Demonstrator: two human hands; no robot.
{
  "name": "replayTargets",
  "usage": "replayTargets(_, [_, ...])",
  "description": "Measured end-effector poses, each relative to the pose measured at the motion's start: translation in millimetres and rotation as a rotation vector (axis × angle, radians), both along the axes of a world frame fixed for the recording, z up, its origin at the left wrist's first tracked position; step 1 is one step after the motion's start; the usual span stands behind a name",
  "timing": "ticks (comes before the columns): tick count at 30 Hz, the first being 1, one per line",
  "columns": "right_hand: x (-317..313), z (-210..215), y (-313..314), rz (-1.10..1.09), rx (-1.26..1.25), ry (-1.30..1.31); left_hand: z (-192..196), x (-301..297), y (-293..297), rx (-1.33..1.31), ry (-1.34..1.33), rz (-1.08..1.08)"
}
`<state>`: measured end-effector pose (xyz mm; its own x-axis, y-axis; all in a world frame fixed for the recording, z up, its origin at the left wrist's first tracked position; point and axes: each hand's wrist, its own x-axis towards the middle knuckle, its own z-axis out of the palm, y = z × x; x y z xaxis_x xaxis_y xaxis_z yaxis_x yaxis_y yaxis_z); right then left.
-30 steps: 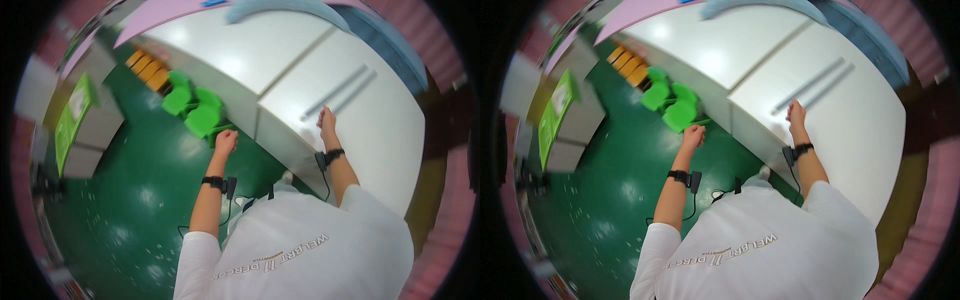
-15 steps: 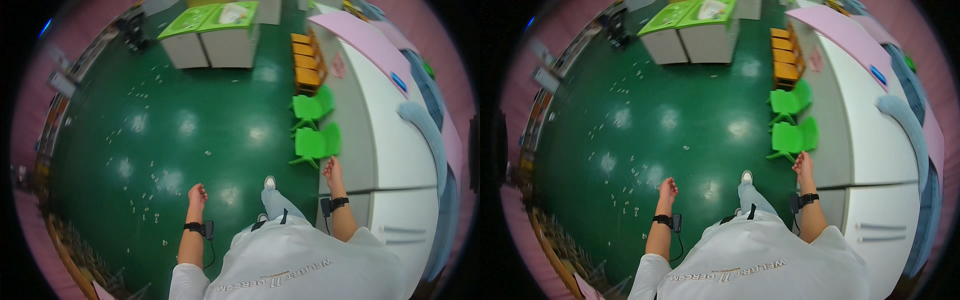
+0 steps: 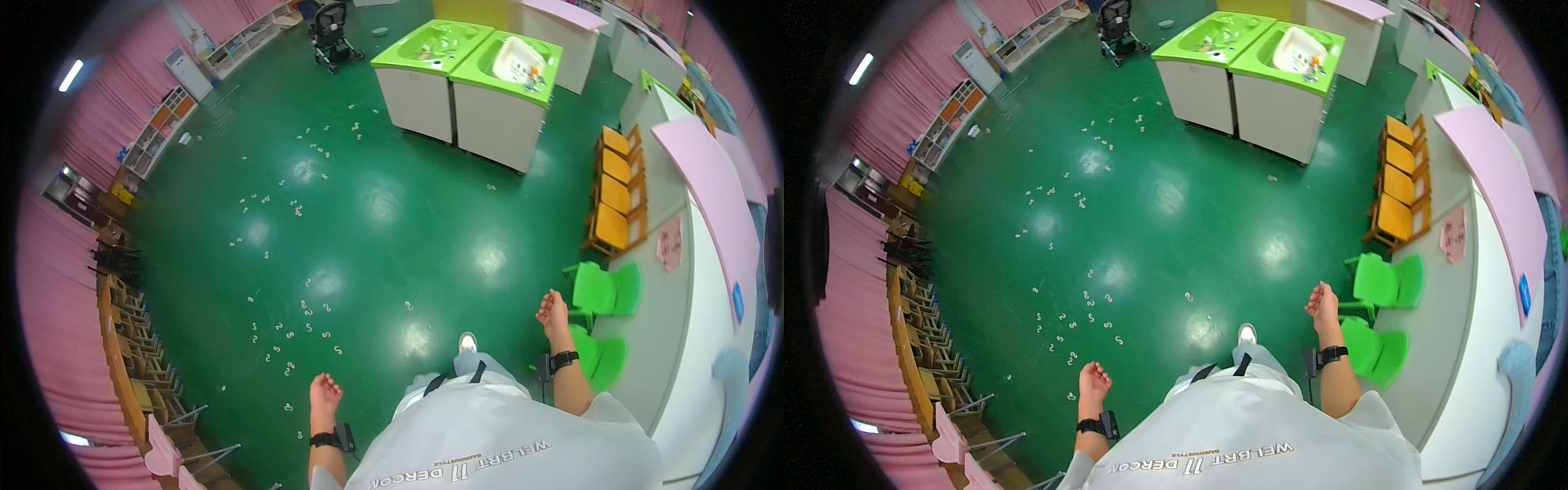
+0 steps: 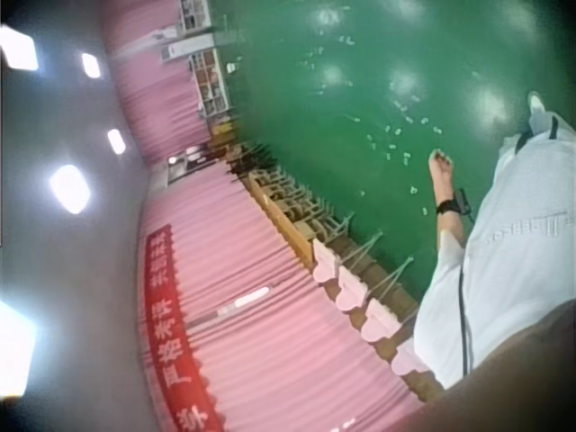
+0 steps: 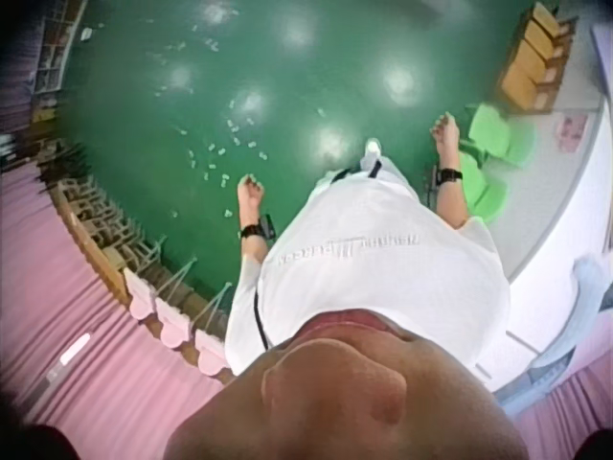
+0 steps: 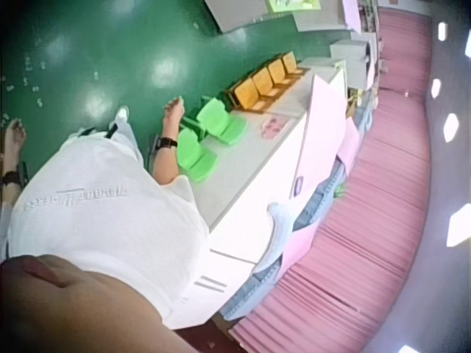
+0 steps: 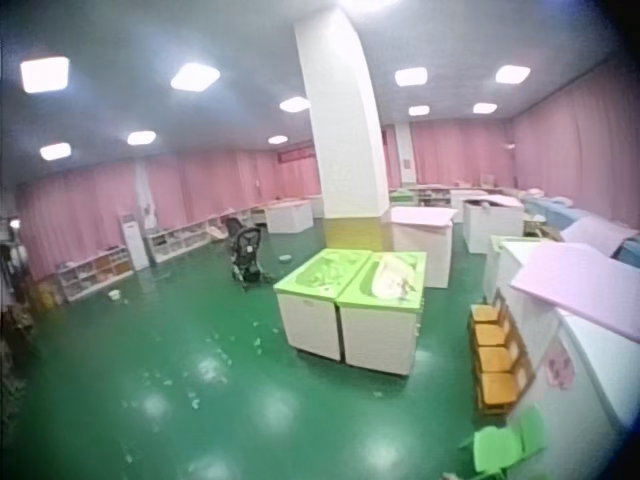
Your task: The person moves a baby bathtub, a metal plate, plastic pipes, a bathtub insert, and a pink plastic seat across a large childcare training room.
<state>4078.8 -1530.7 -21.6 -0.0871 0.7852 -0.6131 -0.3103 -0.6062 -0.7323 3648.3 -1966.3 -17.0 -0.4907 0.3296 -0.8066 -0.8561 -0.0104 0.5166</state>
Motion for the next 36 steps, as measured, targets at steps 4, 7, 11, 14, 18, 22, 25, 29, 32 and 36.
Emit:
replayTargets(4, [-112.7,31.7,97.1,0.141,-0.005,0.031,15.2,-57.5,42.9,0.002,0.04,0.245])
replayTargets(7, [-214.7,43.4,162.1,0.248,0.002,0.081,13.3,-104.8,93.6,0.102,0.03,0.397])
replayTargets(11, [-347.4,29.1,225.8,0.461,-0.015,0.146,-4.1,-173.1,177.1,0.244,-0.009,0.502])
replayTargets(14, [-450.7,32.7,265.7,0.575,0.01,0.094,-16.5,-252.4,246.3,0.316,-0.007,0.526])
replayTargets(18, [-557.7,33.2,333.9,0.552,-0.007,0.087,-17.4,-393.2,355.3,0.331,-0.018,0.471])
replayTargets(22, [-649.9,56.9,424.8,0.466,-0.027,0.057,22.0,-535.5,487.6,0.264,0.082,0.267])
replayTargets(25, [-700.7,76.5,483.9,0.427,0.063,0.056,51.3,-626.1,582.1,0.243,0.139,0.17])
replayTargets(29, [-763.1,68.4,568.1,0.229,0.042,0.082,57.7,-729.8,686.3,0.22,0.163,0.115])
replayTargets(32, [-807.2,40.1,635.1,0.169,0.006,0.148,52.4,-794.1,757.8,0.225,0.15,0.158])
replayTargets(36, [-892.9,7.2,739.9,0.179,-0.134,0.187,45.8,-874.9,825.4,0.268,0.102,0.241])
